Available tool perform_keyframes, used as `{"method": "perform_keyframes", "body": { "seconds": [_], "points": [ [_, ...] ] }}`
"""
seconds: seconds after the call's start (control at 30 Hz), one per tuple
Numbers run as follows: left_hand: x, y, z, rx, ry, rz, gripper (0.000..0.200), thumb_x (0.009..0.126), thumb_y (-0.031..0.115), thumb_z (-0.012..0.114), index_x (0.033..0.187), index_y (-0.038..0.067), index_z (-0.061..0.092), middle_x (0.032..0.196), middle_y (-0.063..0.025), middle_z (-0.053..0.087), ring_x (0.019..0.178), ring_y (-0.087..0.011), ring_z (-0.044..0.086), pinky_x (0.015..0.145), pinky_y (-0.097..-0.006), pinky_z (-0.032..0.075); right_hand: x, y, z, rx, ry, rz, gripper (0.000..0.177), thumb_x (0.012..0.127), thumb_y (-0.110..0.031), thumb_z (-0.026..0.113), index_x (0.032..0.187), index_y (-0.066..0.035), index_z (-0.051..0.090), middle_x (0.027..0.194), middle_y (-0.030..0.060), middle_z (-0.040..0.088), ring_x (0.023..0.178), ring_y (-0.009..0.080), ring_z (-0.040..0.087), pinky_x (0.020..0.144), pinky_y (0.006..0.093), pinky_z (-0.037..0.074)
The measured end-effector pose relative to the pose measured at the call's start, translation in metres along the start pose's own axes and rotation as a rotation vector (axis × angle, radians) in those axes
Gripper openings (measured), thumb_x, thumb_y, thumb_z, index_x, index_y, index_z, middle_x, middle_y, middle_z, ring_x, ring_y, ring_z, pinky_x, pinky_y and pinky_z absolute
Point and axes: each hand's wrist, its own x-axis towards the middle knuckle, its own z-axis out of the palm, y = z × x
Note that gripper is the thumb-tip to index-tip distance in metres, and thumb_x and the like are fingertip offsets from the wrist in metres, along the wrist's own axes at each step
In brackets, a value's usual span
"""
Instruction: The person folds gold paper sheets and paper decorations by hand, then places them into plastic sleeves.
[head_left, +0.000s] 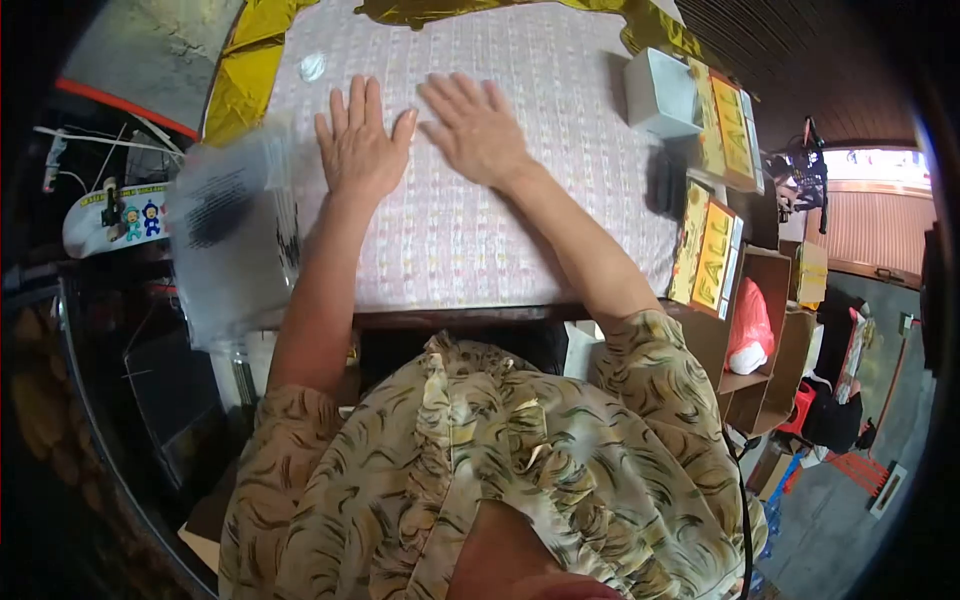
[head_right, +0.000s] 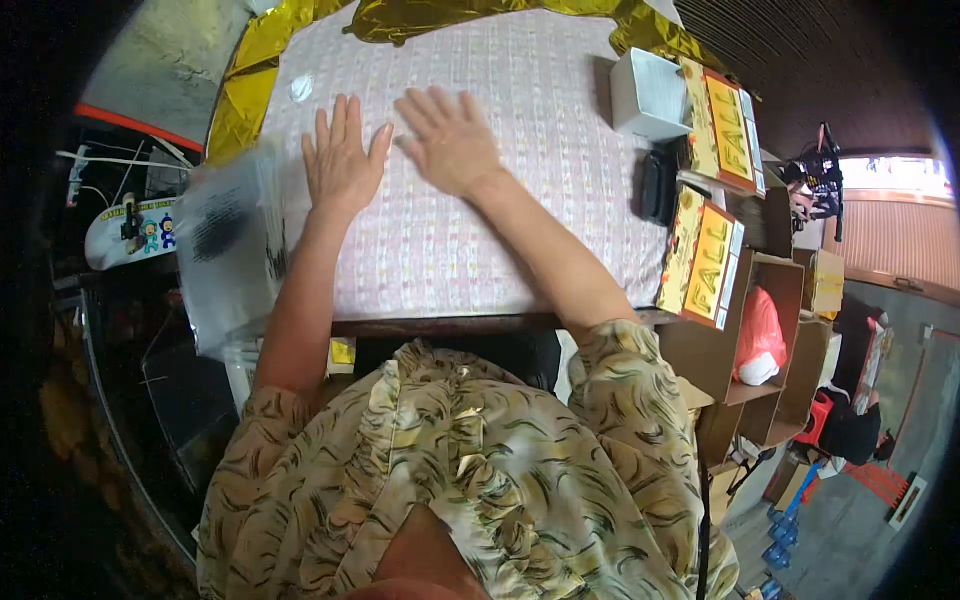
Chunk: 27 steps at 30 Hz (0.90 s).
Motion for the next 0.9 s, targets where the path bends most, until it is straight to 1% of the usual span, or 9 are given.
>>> {"method": "perform_keyframes", "body": {
  "seconds": [0.17,0.27,0.33,0.37,0.43,0.47,0.57,0.8,0.9],
  "points": [
    [-0.01,-0.006,0.003,0.033,-0.018,-0.012,0.077,0.102,0.062,0.04,0.16,0.011,0.033,0.169,-0.0109,0.027,0.155,-0.0387,0.019,0.124,-0.0615,0.01,0.009,0.159,0.004,-0.213,0.115,0.341,0.061,0.106,-0.048,0.041,0.159,-0.018,0.038,0.163,0.0129,0.038,0.152,0.0344,0.031,0.122,0.058,0.024],
    [-0.011,-0.001,-0.006,0.077,-0.054,-0.025,0.077,0.102,0.062,0.042,0.16,0.012,0.034,0.169,-0.0108,0.027,0.155,-0.0396,0.019,0.123,-0.0625,0.01,0.018,0.243,0.052,-0.019,0.292,0.253,0.059,0.106,-0.048,0.041,0.154,-0.012,0.043,0.161,0.0208,0.037,0.149,0.0432,0.031,0.12,0.0607,0.027],
    [-0.014,-0.001,-0.005,0.083,-0.072,-0.041,0.076,0.102,0.061,0.042,0.159,0.012,0.035,0.169,-0.0107,0.027,0.155,-0.0379,0.02,0.124,-0.0614,0.011,0.027,0.255,0.061,-0.266,0.293,0.276,0.056,0.105,-0.049,0.043,0.139,-0.005,0.052,0.155,0.0236,0.043,0.144,0.0448,0.037,0.117,0.0614,0.03],
    [-0.008,-0.002,-0.007,0.088,-0.077,-0.049,0.075,0.103,0.06,0.042,0.159,0.011,0.035,0.169,-0.0105,0.027,0.155,-0.0362,0.021,0.124,-0.0603,0.013,0.033,0.19,0.022,-0.109,0.363,0.492,0.052,0.105,-0.047,0.044,0.129,-0.003,0.055,0.149,0.0244,0.048,0.14,0.0436,0.042,0.114,0.0614,0.032],
    [0.02,0.005,-0.008,-0.078,-0.027,0.062,0.074,0.103,0.059,0.042,0.159,0.012,0.035,0.169,-0.0097,0.028,0.155,-0.0339,0.022,0.124,-0.0587,0.014,0.049,0.129,-0.018,0.044,0.07,0.324,0.049,0.104,-0.04,0.048,0.139,-0.006,0.05,0.153,0.0217,0.044,0.143,0.0383,0.041,0.116,0.06,0.031],
    [0.035,0.008,-0.005,-0.251,0.009,0.176,0.072,0.104,0.058,0.041,0.159,0.012,0.035,0.169,-0.009,0.028,0.155,-0.0315,0.023,0.124,-0.0571,0.014,0.05,0.107,0.001,0.141,0.213,0.112,0.051,0.104,-0.037,0.05,0.146,-0.009,0.048,0.155,0.0161,0.046,0.145,0.0336,0.041,0.119,0.0573,0.028],
    [0.083,0.012,0.033,-0.315,0.015,0.279,0.068,0.105,0.054,0.041,0.158,0.012,0.036,0.167,-0.0082,0.031,0.153,-0.0285,0.028,0.124,-0.0537,0.017,0.062,0.071,0.025,0.038,0.099,-0.081,0.056,0.106,-0.044,0.045,0.157,-0.02,0.041,0.162,0.0084,0.041,0.149,0.0279,0.038,0.123,0.0572,0.024],
    [0.086,-0.03,0.041,0.065,0.132,0.183,0.063,0.105,0.054,0.043,0.158,0.02,0.039,0.165,-0.0103,0.035,0.153,-0.0335,0.028,0.123,-0.0546,0.019,0.058,0.211,0.022,-0.207,0.081,0.449,0.07,0.106,-0.06,0.029,0.162,-0.02,0.032,0.169,0.0085,0.029,0.155,0.033,0.027,0.122,0.0596,0.02],
    [0.092,-0.04,0.051,0.116,0.052,0.159,0.069,0.105,0.06,0.036,0.162,0.021,0.033,0.169,-0.0059,0.028,0.156,-0.0312,0.023,0.125,-0.0541,0.015,0.042,0.243,0.034,-0.162,0.31,0.439,0.063,0.106,-0.052,0.039,0.153,-0.011,0.043,0.159,0.015,0.042,0.146,0.0398,0.036,0.116,0.0628,0.029]
  ]
}}
